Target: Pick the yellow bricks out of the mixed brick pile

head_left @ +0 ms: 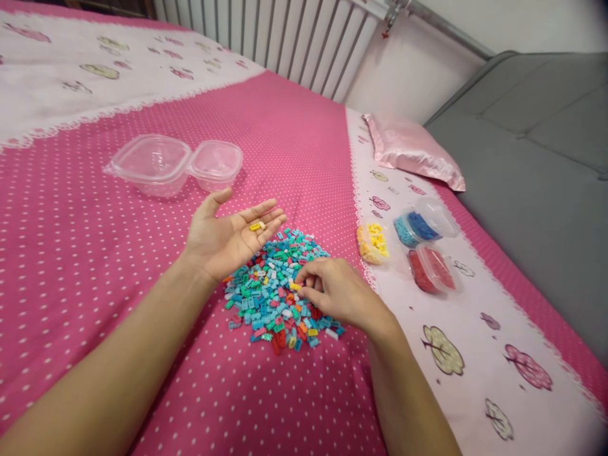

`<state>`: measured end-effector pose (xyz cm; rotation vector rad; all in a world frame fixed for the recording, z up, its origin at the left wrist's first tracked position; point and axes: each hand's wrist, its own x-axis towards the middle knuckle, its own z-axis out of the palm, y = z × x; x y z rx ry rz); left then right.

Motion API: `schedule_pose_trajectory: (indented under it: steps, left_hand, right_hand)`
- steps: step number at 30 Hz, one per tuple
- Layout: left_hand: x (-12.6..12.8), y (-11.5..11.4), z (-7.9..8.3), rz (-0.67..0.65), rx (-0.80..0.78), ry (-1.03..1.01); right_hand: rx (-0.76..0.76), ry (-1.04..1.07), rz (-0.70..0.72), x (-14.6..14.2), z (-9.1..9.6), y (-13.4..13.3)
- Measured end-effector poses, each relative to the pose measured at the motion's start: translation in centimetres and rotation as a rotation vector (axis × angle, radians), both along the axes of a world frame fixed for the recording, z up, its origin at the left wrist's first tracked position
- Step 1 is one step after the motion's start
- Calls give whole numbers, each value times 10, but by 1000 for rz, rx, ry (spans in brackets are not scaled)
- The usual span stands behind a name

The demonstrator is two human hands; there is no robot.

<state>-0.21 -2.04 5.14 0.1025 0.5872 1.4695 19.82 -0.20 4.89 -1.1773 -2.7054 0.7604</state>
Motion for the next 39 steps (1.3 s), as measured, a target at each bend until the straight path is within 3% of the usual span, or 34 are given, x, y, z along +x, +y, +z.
schedule_pose_trajectory:
  steps: [8, 14, 20, 24, 32, 35, 39]
  left_hand:
    - [1, 0, -1, -52, 3, 17]
    - [3, -1, -2, -162, 19, 5]
    - [4, -1, -9, -455, 124, -93]
    - [8, 0, -15, -633, 228, -214]
    - [8, 1, -17, -634, 233, -215]
    - [5, 1, -15, -574, 214, -160]
    - [5, 0, -11, -513, 186, -80]
  right_hand:
    - [123, 42, -119, 15, 2, 12]
    - [169, 197, -224, 16, 2, 15]
    - [256, 426, -234, 11, 6, 12]
    - [296, 466, -199, 7, 7, 9]
    - [310, 524, -237, 7, 11, 8]
    - [215, 459, -223, 14, 16, 6]
    - [-149, 152, -2, 20, 22, -1]
